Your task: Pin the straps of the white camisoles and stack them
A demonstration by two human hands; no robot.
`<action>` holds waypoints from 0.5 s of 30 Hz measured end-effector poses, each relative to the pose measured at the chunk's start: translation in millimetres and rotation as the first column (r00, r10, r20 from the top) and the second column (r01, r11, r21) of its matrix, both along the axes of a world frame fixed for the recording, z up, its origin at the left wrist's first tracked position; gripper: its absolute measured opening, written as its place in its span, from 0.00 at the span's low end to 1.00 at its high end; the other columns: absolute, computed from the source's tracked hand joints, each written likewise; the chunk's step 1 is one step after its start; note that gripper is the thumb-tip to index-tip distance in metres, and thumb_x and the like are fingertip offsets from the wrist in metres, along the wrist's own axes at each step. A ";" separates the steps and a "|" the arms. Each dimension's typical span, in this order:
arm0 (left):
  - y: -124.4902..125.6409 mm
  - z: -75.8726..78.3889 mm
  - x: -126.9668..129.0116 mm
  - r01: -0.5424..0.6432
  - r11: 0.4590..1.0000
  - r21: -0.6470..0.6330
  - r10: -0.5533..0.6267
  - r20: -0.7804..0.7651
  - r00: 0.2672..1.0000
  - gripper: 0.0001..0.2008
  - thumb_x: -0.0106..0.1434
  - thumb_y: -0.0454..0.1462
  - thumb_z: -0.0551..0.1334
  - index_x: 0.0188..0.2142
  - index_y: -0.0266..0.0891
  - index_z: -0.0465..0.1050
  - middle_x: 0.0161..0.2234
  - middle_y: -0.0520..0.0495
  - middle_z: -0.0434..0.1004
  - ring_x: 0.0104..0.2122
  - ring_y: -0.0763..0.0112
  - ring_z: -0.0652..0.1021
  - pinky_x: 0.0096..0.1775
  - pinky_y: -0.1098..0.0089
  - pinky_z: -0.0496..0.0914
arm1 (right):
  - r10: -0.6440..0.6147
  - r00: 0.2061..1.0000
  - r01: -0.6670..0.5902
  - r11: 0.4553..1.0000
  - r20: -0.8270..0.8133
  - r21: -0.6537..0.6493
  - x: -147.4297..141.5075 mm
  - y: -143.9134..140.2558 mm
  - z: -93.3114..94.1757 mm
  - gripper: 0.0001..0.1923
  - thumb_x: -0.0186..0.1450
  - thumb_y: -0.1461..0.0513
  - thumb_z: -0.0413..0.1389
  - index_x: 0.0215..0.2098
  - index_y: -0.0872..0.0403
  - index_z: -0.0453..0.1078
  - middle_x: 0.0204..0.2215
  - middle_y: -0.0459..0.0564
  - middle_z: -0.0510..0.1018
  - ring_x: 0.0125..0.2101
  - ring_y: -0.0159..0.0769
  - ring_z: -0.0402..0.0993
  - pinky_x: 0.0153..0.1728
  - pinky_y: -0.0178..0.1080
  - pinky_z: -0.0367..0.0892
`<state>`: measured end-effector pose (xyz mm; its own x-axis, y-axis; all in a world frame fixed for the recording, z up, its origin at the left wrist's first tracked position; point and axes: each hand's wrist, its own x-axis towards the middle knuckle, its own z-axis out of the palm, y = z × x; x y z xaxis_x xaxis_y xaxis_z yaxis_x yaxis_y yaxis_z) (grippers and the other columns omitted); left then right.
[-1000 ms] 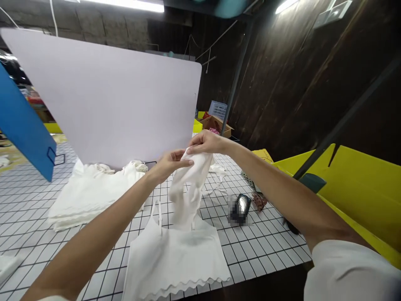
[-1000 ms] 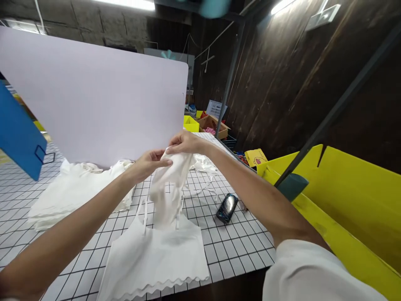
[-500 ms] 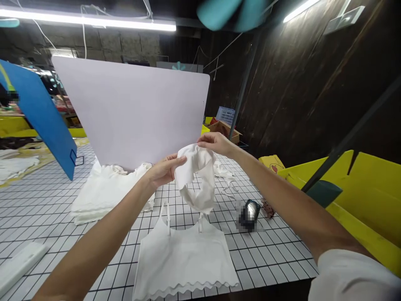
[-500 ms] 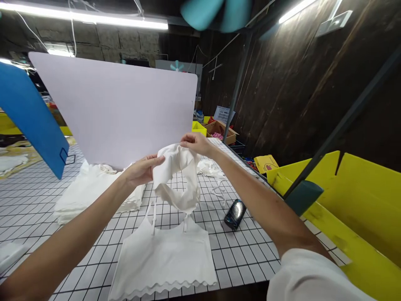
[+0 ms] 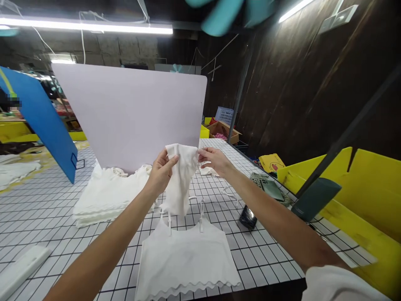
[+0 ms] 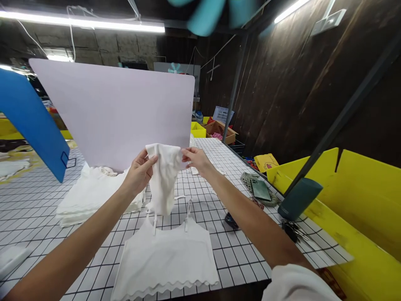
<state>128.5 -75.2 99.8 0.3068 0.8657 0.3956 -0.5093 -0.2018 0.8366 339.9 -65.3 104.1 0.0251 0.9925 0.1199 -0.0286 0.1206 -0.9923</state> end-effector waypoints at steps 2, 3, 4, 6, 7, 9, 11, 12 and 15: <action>-1.5 1.3 -2.9 -0.017 1.000 0.014 0.017 -0.007 1.000 0.22 0.57 0.42 0.73 0.49 0.43 0.72 0.41 0.50 0.80 0.44 0.68 0.80 0.46 0.71 0.73 | 0.049 0.999 -0.048 0.997 0.022 -0.059 -4.5 0.0 -3.6 0.23 0.58 0.45 0.66 0.30 0.56 0.73 0.28 0.52 0.78 0.30 0.36 0.74 0.27 0.36 0.69; -2.1 1.7 -3.5 -0.014 1.000 0.020 0.014 -0.015 1.000 0.23 0.57 0.42 0.73 0.49 0.43 0.71 0.42 0.50 0.80 0.45 0.67 0.80 0.46 0.70 0.73 | 0.105 0.994 -0.105 0.991 -0.002 -0.078 -8.7 -1.0 -6.6 0.26 0.58 0.42 0.64 0.29 0.56 0.73 0.28 0.53 0.79 0.30 0.36 0.74 0.27 0.36 0.70; -2.9 1.5 -3.8 -0.007 1.000 0.024 0.007 -0.024 1.000 0.23 0.57 0.43 0.73 0.50 0.43 0.71 0.42 0.50 0.80 0.45 0.66 0.80 0.46 0.69 0.73 | 0.158 0.986 -0.161 0.984 -0.048 -0.077 -13.7 -2.0 -9.7 0.27 0.58 0.40 0.63 0.29 0.56 0.73 0.29 0.53 0.79 0.30 0.36 0.74 0.29 0.37 0.70; -4.8 -1.3 -4.9 0.002 1.000 0.028 -0.001 -0.038 0.999 0.24 0.56 0.44 0.73 0.50 0.43 0.70 0.41 0.49 0.81 0.44 0.65 0.80 0.45 0.69 0.74 | 0.201 0.968 -0.206 0.978 -0.149 -0.020 -23.1 -2.3 -13.1 0.26 0.55 0.41 0.66 0.30 0.55 0.73 0.29 0.50 0.78 0.31 0.34 0.73 0.32 0.36 0.71; -5.6 -3.7 -6.5 -0.005 0.999 0.036 0.007 -0.049 0.999 0.25 0.56 0.44 0.73 0.50 0.43 0.70 0.41 0.49 0.81 0.43 0.65 0.80 0.44 0.69 0.74 | 0.188 0.965 -0.188 0.982 -0.184 0.019 -26.4 -1.2 -12.5 0.24 0.53 0.44 0.69 0.30 0.54 0.73 0.29 0.48 0.78 0.31 0.33 0.72 0.33 0.35 0.71; -5.6 -9.4 -12.6 -0.049 0.996 0.077 0.058 -0.122 0.991 0.22 0.57 0.46 0.73 0.48 0.42 0.73 0.38 0.49 0.81 0.40 0.66 0.80 0.41 0.69 0.74 | 0.144 0.966 -0.134 0.989 -0.215 0.057 -28.9 2.9 -5.5 0.21 0.49 0.50 0.73 0.31 0.54 0.73 0.27 0.44 0.76 0.29 0.29 0.71 0.31 0.32 0.69; -1.3 -13.0 -20.3 -0.140 0.979 0.149 0.172 -0.236 0.956 0.17 0.59 0.49 0.70 0.37 0.38 0.76 0.30 0.48 0.80 0.33 0.67 0.79 0.37 0.69 0.73 | 0.139 0.971 -0.133 0.990 -0.192 0.045 -27.7 6.6 7.6 0.20 0.48 0.53 0.74 0.31 0.55 0.73 0.26 0.43 0.75 0.27 0.27 0.69 0.28 0.30 0.67; 2.7 -12.9 -23.1 -0.204 0.960 0.191 0.250 -0.262 0.932 0.18 0.61 0.50 0.68 0.31 0.37 0.76 0.27 0.48 0.78 0.30 0.68 0.78 0.36 0.69 0.72 | 0.172 0.974 -0.170 0.985 -0.149 0.030 -27.0 7.4 15.6 0.20 0.48 0.53 0.74 0.31 0.55 0.74 0.26 0.43 0.76 0.26 0.27 0.69 0.26 0.30 0.67; 19.6 -3.8 -21.6 -0.298 0.927 0.227 0.340 -0.174 0.924 0.23 0.62 0.56 0.65 0.27 0.38 0.75 0.27 0.47 0.78 0.31 0.68 0.78 0.38 0.69 0.71 | 0.398 0.913 -0.394 0.917 0.090 -0.057 -28.7 4.2 41.9 0.20 0.51 0.52 0.73 0.35 0.56 0.77 0.27 0.45 0.77 0.25 0.28 0.71 0.23 0.30 0.65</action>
